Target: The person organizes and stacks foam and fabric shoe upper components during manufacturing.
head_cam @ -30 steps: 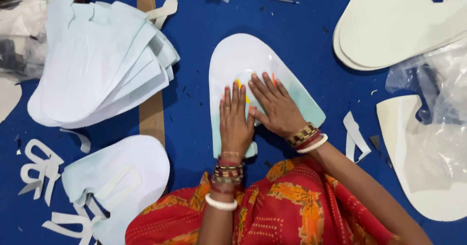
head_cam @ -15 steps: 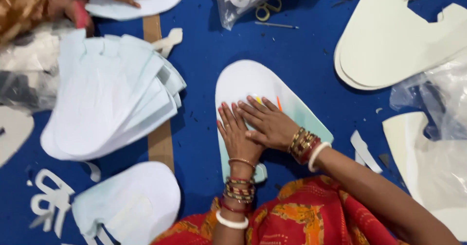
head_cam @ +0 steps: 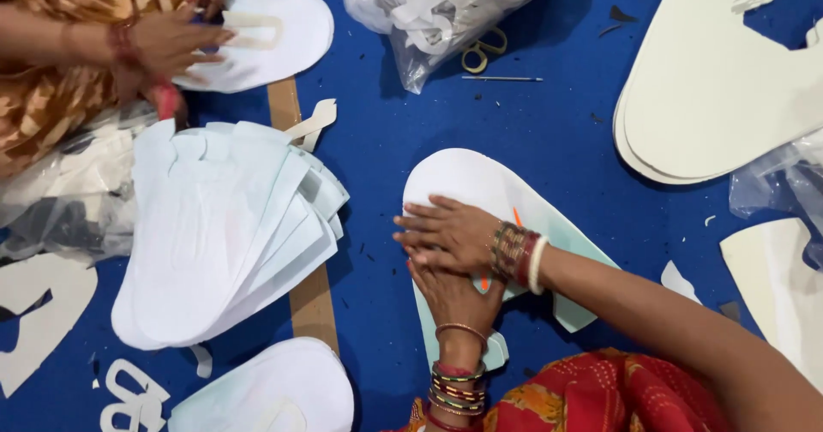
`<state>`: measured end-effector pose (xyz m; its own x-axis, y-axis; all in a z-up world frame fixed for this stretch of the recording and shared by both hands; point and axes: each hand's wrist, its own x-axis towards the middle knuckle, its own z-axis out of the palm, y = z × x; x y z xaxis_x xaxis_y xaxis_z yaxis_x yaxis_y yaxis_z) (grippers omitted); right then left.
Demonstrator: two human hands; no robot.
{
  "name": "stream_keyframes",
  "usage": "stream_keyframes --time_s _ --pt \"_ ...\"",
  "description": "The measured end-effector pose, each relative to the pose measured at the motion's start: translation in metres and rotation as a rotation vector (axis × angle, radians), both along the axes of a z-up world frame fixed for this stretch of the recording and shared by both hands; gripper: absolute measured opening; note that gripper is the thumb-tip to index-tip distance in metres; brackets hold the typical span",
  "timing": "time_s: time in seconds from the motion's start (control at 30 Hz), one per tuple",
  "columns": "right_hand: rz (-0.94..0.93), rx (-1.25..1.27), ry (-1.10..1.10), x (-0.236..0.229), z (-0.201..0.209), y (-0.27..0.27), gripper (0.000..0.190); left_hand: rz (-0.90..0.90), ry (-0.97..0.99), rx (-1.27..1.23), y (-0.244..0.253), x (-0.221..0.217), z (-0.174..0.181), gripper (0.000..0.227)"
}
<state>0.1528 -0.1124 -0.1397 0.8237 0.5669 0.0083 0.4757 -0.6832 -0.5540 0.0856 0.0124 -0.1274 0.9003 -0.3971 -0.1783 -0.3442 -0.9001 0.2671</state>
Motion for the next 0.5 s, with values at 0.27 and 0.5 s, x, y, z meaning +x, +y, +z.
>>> stream_keyframes --time_s 0.27,0.5 --pt "-0.329 -0.215 0.014 0.092 -0.012 -0.017 0.072 0.099 0.006 -0.087 -0.007 0.006 0.028 0.137" --pt "-0.607 -0.242 -0.349 0.029 -0.002 -0.039 0.077 0.113 -0.041 -0.032 -0.008 0.003 0.011 0.148"
